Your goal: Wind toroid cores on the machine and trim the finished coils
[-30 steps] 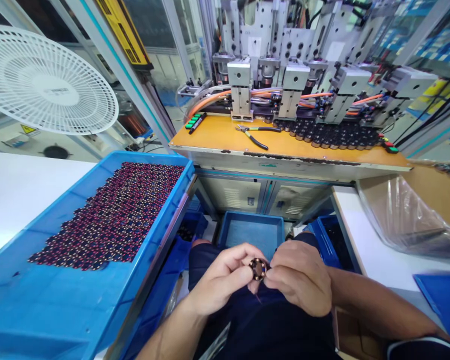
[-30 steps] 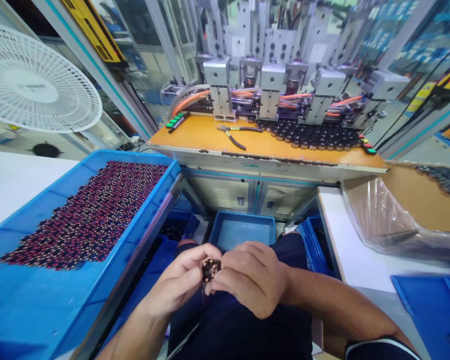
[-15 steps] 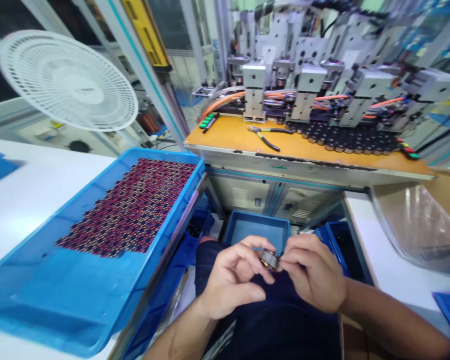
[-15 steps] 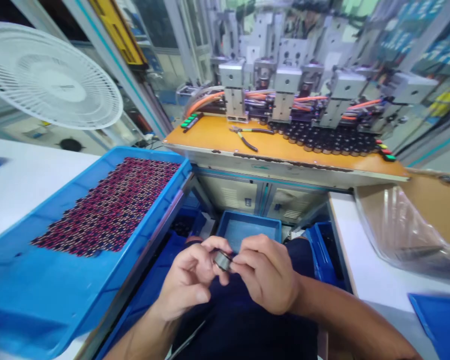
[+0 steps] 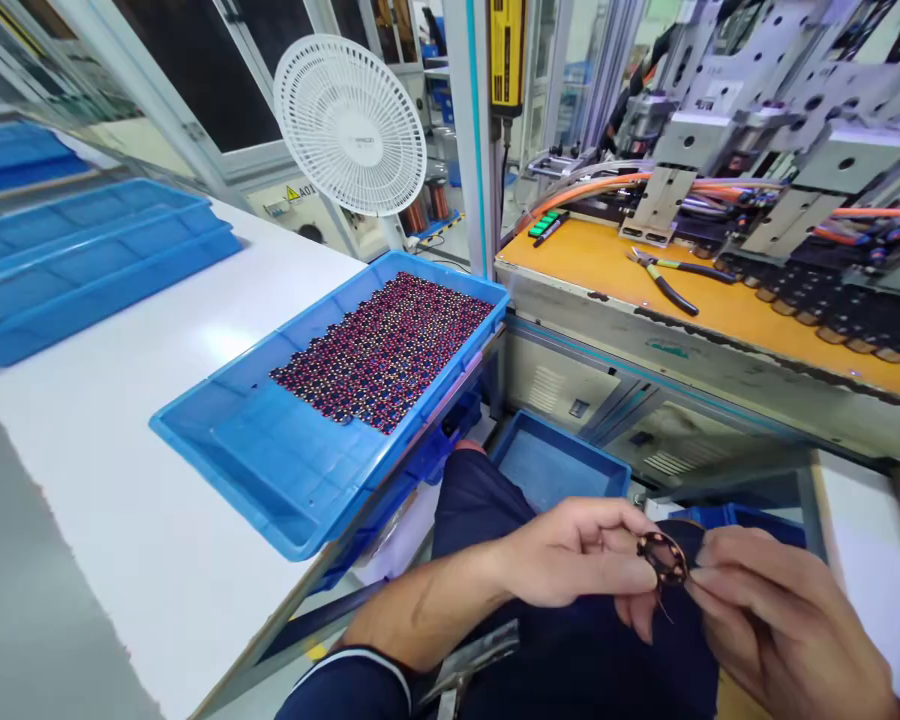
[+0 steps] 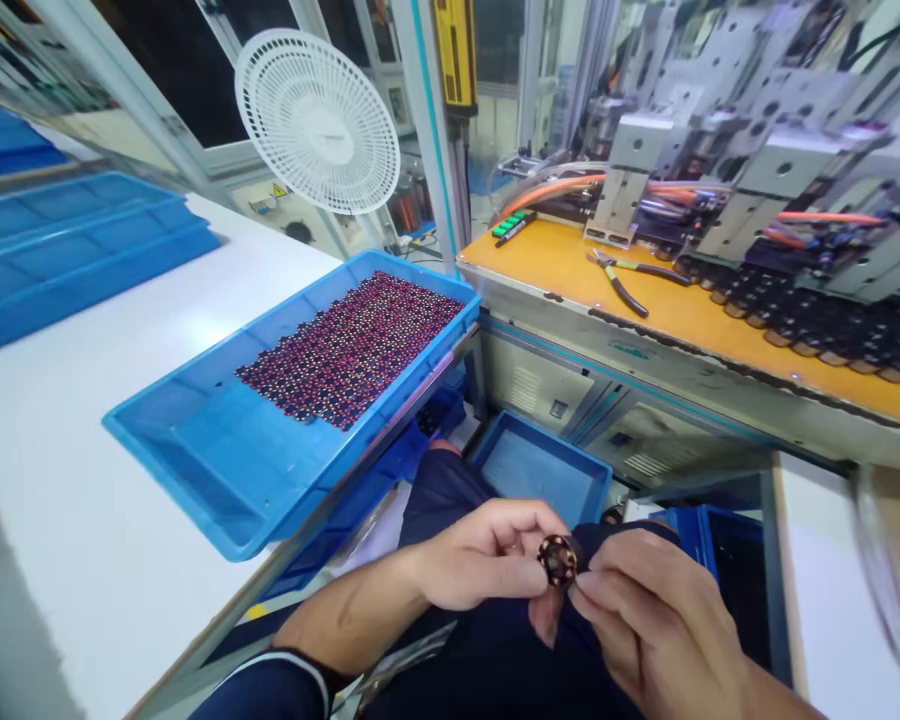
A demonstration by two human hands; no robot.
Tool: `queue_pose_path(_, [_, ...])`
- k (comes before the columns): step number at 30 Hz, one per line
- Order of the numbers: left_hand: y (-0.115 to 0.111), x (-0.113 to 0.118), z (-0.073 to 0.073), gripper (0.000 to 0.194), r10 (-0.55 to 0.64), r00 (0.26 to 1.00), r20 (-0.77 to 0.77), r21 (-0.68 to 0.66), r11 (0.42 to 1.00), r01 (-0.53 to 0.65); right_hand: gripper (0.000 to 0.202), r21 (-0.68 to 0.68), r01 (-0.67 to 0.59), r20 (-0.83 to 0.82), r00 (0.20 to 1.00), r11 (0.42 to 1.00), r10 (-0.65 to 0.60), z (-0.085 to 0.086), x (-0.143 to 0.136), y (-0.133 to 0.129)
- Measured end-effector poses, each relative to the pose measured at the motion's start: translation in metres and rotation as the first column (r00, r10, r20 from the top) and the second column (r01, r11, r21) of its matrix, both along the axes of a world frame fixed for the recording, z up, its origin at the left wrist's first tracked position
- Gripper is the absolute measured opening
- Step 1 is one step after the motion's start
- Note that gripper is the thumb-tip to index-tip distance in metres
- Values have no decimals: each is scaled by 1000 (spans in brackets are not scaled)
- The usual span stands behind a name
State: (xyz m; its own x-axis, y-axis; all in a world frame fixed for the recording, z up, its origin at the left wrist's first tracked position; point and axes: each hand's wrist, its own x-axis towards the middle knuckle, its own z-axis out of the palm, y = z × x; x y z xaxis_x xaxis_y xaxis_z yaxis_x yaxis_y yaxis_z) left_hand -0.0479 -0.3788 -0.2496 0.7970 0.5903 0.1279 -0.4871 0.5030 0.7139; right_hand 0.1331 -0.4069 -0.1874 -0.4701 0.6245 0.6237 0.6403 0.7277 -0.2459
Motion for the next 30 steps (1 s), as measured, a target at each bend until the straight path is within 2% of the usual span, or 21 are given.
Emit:
queue_pose_path(6, [-3, 1, -1, 34, 227, 971, 74, 34, 973, -230, 21, 120, 72, 34, 996, 990, -77, -3, 0, 3])
queue_pose_path(10, [-3, -3, 7, 36, 339, 933, 120, 61, 936, -348, 13, 78, 120, -11, 993, 990, -119, 1, -4, 5])
queue_pose_path(12, [-2, -6, 12, 38, 378, 915, 140, 52, 920, -388, 12, 51, 105, -31, 994, 993, -103, 4, -6, 6])
queue_pose_path(16, [-1, -5, 14, 50, 361, 919, 157, -84, 932, -352, 15, 98, 1, -26, 1000, 995, 1, 15, -8, 8])
queue_pose_path(17, [-1, -3, 12, 52, 318, 939, 132, -103, 947, -306, 17, 116, -28, -13, 999, 993, 30, 18, -8, 9])
queue_pose_path(19, [-1, 0, 7, 53, 152, 985, 87, -114, 983, -141, 21, 131, -83, 26, 996, 988, 80, 23, -6, 10])
queue_pose_path(21, [0, 3, 2, 53, -17, 998, 67, -98, 995, 24, 23, 129, -118, 50, 992, 985, 112, 26, -5, 10])
queue_pose_path(22, [0, 3, 1, 52, -56, 996, 68, -82, 995, 61, 23, 128, -125, 55, 991, 984, 118, 26, -4, 10])
queue_pose_path(24, [0, 2, 1, 46, -17, 998, 58, -42, 999, 20, 20, 132, -108, 51, 994, 985, 102, 24, -2, 8])
queue_pose_path(27, [-1, -2, 4, 38, 119, 992, 38, -8, 993, -118, 16, 141, -30, 33, 999, 990, 25, 19, -2, 7])
queue_pose_path(30, [-3, -3, 7, 31, 220, 974, 59, 27, 975, -222, 13, 146, -14, 37, 999, 989, 8, 17, -3, 7])
